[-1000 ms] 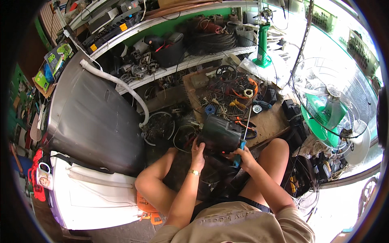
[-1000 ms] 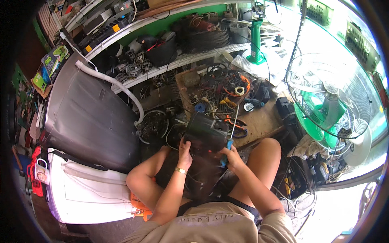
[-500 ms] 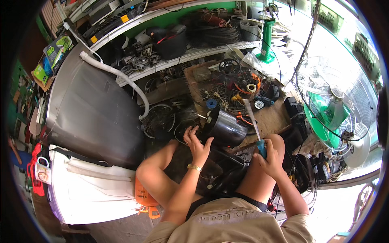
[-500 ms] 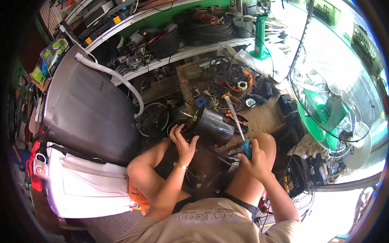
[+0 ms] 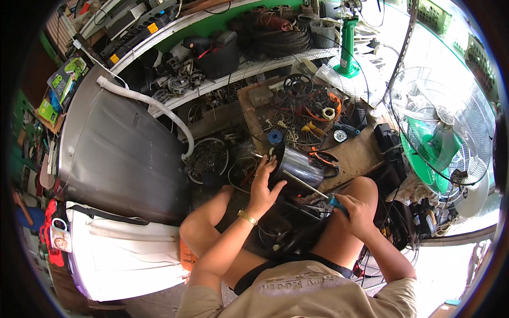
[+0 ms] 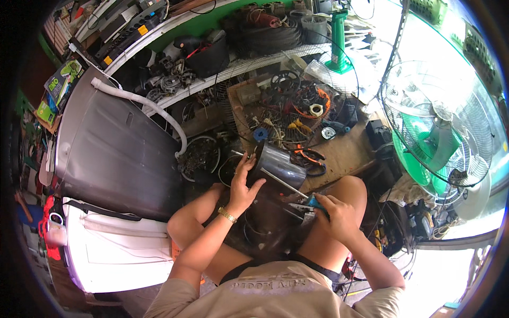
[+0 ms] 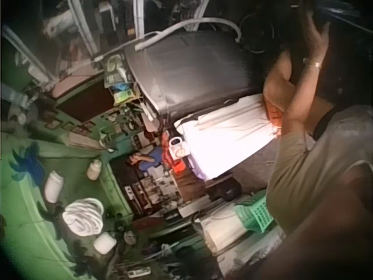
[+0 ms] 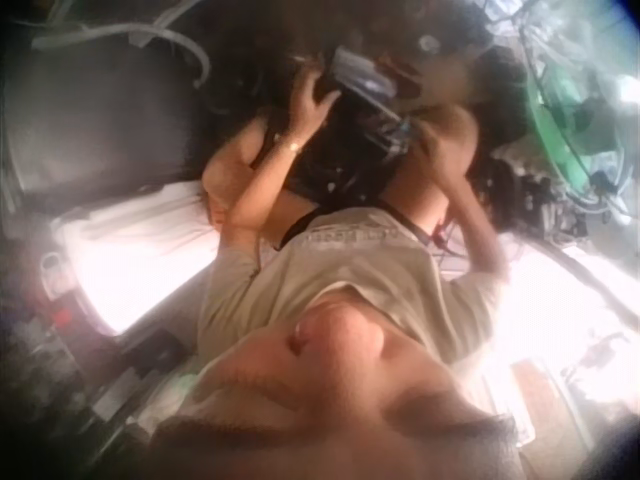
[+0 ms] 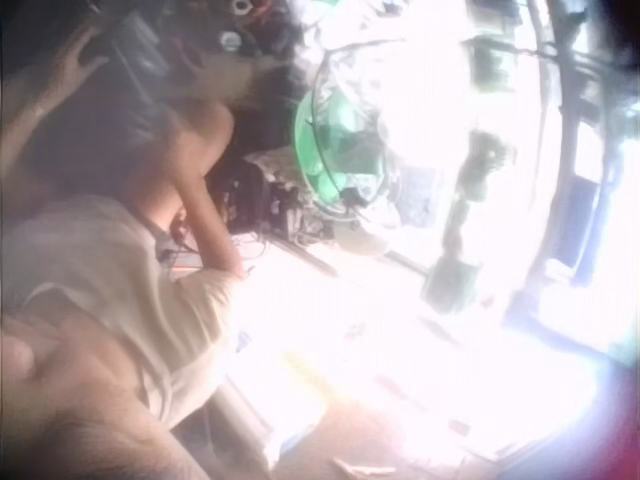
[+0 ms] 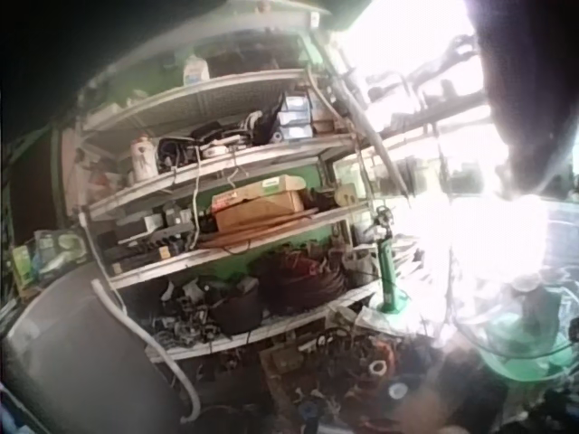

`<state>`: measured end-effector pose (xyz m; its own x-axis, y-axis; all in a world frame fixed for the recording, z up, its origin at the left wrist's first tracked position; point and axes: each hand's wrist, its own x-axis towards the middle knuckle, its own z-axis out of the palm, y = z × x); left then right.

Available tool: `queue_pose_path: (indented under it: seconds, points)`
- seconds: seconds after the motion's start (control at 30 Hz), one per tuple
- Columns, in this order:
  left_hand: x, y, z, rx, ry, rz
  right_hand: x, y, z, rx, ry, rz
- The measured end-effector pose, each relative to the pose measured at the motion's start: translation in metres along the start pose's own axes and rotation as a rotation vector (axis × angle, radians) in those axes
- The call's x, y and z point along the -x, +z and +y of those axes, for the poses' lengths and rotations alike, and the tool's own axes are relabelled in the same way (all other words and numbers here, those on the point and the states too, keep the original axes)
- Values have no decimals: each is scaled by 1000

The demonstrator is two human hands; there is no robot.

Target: The person disassembles a standing electric fan, removing the front grille and motor housing. They use a screwdriver to loosen screws and separate the motor casing to access the internal wiring.

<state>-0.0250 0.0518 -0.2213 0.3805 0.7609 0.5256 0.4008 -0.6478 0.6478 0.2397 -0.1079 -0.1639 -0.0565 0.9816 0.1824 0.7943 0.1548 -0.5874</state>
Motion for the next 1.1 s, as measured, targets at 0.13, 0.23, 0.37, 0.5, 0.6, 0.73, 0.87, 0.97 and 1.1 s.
queue_pose_path:
  seconds: [0.13,0.23,0.37,0.5,0.6,0.73,0.87,0.97,1.1]
  points:
    - [-5,-1,0,30,-30,-22,-17,-8,8,60,-62,-2]
    - [-7,-4,-6,41,-34,-39,-33,-2,23,57,-142,-37]
    - [-6,-7,-12,66,-34,-36,-63,1,39,93,-214,-101]
    - [-3,-2,-17,93,-41,0,-66,0,29,221,-268,-87]
    - [-1,1,-19,126,-63,-1,-75,-36,-15,397,-151,-240]
    - [-1,8,-12,75,-61,27,-75,-63,-66,562,-264,-256]
    - [-4,13,-13,101,-31,70,-90,-71,-112,668,-214,-394]
    - [3,11,-24,91,-35,62,-119,-77,-161,653,-248,-428]
    - [6,1,-45,72,-148,-30,-174,-94,-169,627,-527,-518]
